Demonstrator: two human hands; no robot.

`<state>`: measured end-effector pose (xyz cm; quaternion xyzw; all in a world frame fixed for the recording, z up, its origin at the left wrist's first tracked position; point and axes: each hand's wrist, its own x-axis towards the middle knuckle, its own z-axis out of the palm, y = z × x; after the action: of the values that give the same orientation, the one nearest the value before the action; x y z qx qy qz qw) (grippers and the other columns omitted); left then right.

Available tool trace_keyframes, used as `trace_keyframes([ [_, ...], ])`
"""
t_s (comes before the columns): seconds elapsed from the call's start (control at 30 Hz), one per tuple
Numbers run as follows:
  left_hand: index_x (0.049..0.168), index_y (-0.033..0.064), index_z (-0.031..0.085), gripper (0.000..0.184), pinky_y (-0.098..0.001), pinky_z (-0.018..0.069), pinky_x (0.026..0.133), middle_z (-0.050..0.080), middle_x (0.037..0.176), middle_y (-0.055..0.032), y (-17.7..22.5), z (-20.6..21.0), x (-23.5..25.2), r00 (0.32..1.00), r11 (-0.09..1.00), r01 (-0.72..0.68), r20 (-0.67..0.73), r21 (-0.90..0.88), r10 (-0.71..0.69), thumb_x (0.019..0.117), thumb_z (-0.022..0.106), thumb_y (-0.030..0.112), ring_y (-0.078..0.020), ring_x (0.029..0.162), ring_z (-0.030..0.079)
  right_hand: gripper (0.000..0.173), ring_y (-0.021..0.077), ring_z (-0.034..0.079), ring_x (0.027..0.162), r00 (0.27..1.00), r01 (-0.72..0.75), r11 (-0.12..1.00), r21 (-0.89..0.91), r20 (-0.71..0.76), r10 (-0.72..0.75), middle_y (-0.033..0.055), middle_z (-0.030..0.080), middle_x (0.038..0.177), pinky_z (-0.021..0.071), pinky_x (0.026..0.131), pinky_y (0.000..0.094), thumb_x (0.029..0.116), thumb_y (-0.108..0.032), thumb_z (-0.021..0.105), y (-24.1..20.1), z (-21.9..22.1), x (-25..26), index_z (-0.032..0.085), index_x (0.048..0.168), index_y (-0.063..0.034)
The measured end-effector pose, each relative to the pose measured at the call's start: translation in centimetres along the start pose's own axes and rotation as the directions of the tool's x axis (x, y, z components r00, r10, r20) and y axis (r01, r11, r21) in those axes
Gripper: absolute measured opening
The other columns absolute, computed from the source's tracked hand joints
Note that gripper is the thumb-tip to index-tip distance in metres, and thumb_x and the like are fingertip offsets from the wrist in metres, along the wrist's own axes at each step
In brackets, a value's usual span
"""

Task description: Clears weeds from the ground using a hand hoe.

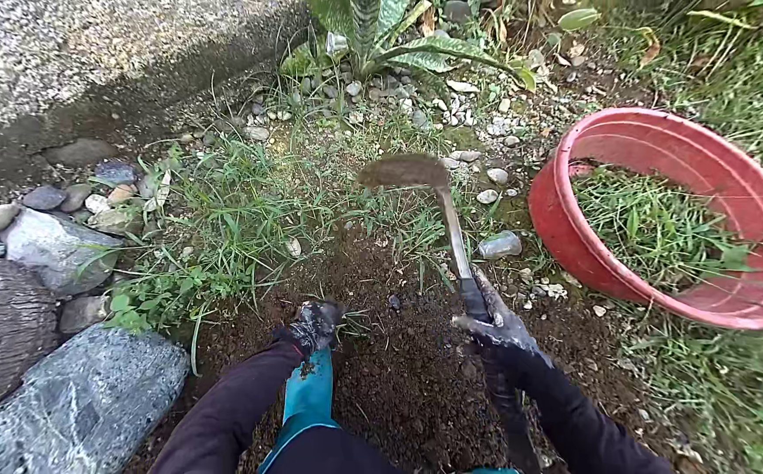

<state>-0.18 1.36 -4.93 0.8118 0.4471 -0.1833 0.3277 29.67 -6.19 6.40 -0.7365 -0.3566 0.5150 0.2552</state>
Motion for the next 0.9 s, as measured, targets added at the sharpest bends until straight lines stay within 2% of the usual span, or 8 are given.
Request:
trace_keyframes([
  [0.13, 0.137, 0.004, 0.059, 0.035, -0.0609, 0.0509, 0.098, 0.057, 0.141, -0.0235, 0.7, -0.6, 0.4, 0.996, 1.0, -0.015, -0.085, 0.007, 0.016, 0.1032, 0.05, 0.005, -0.0454, 0.12, 0.062, 0.096, 0.0421, 0.067, 0.095, 0.957, -0.136, 0.912, -0.386, 0.189, 0.223, 0.027, 0.061, 0.127, 0.0555, 0.076, 0.0619, 0.0891, -0.009, 0.073, -0.1, -1.0, 1.3, 0.018, 0.164, -0.0314],
  [0.23, 0.146, 0.0023, 0.053, 0.044, -0.0637, 0.0441, 0.107, 0.053, 0.148, -0.0262, -0.2, -3.1, 1.4, 0.982, 0.999, -0.011, -0.187, -0.049, 0.002, 0.1029, 0.054, 0.01, -0.0487, 0.129, 0.056, 0.093, 0.0418, 0.066, 0.102, 0.957, -0.064, 0.851, -0.522, 0.211, 0.201, 0.0259, 0.061, 0.131, 0.0542, 0.082, 0.0611, 0.088, -0.008, 0.076, -3.6, -1.6, 0.9, 0.024, 0.163, -0.0286],
  [0.4, 0.164, 0.0121, 0.027, 0.07, -0.0648, 0.0472, 0.103, 0.038, 0.162, -0.0229, -2.1, -7.5, 7.5, 0.935, 0.956, 0.265, -0.21, -0.122, -0.286, 0.1009, 0.057, 0.009, -0.0487, 0.129, 0.056, 0.089, 0.0225, 0.067, 0.077, 0.992, 0.12, 0.972, -0.204, 0.05, -0.112, 0.0157, 0.063, 0.122, 0.059, 0.06, 0.0419, 0.0877, -0.017, 0.073, -9.4, -0.4, -0.5, 0.025, 0.162, -0.0266],
  [0.5, 0.145, -0.0014, 0.052, 0.048, -0.064, 0.0438, 0.107, 0.055, 0.144, -0.0293, -2.2, -8.3, 8.1, 0.863, 0.862, 0.418, -0.173, -0.286, -0.476, 0.0996, 0.061, 0.012, -0.0482, 0.132, 0.053, 0.09, 0.0187, 0.068, 0.076, 0.965, 0.211, 0.976, -0.055, -0.144, -0.217, 0.0146, 0.062, 0.118, 0.0608, 0.06, 0.0382, 0.093, -0.022, 0.071, -10.9, 2.9, -0.1, 0.015, 0.164, -0.0235],
  [0.6, 0.136, -0.001, 0.06, 0.039, -0.0632, 0.043, 0.109, 0.06, 0.138, -0.0277, -2.6, -8.3, 7.0, 0.863, 0.847, 0.405, -0.164, -0.344, -0.478, 0.1002, 0.061, 0.015, -0.0452, 0.133, 0.054, 0.1, 0.0251, 0.068, 0.073, 0.993, 0.091, 0.994, -0.065, -0.074, -0.095, 0.0187, 0.064, 0.109, 0.0605, 0.061, 0.0438, 0.0884, -0.011, 0.075, -8.0, 6.8, 0.9, 0.011, 0.164, -0.0215],
  [0.67, 0.135, 0.0026, 0.062, 0.038, -0.0643, 0.0439, 0.107, 0.062, 0.137, -0.0258, -3.2, -8.3, 6.6, 0.87, 0.859, 0.394, -0.168, -0.328, -0.463, 0.1006, 0.059, 0.018, -0.0442, 0.131, 0.056, 0.102, 0.036, 0.068, 0.091, 0.987, -0.05, 0.95, -0.307, 0.13, 0.094, 0.0244, 0.063, 0.123, 0.0574, 0.075, 0.0549, 0.0867, -0.009, 0.075, -5.3, 7.3, 1.2, 0.011, 0.165, -0.023],
  [0.73, 0.136, 0.007, 0.062, 0.037, -0.0645, 0.0456, 0.103, 0.063, 0.136, -0.0235, -3.6, -8.6, 5.7, 0.881, 0.871, 0.397, -0.145, -0.288, -0.45, 0.1019, 0.056, 0.019, -0.0431, 0.128, 0.058, 0.104, 0.0402, 0.067, 0.102, 0.952, -0.118, 0.906, -0.407, 0.213, 0.22, 0.0246, 0.057, 0.135, 0.057, 0.077, 0.0601, 0.0852, -0.007, 0.075, -4.4, 6.7, 1.0, 0.012, 0.165, -0.03],
  [0.9, 0.146, 0.0069, 0.053, 0.044, -0.0636, 0.0435, 0.109, 0.058, 0.144, -0.0224, -4.1, -5.7, 1.9, 0.917, 0.89, 0.319, -0.13, -0.325, -0.376, 0.1044, 0.05, 0.02, -0.0419, 0.134, 0.055, 0.101, 0.0307, 0.066, 0.088, 0.999, -0.013, 0.993, -0.116, 0.049, 0.018, 0.0213, 0.056, 0.132, 0.0582, 0.064, 0.0488, 0.0835, -0.006, 0.076, -7.7, 5.5, 1.1, 0.018, 0.164, -0.0272],
])
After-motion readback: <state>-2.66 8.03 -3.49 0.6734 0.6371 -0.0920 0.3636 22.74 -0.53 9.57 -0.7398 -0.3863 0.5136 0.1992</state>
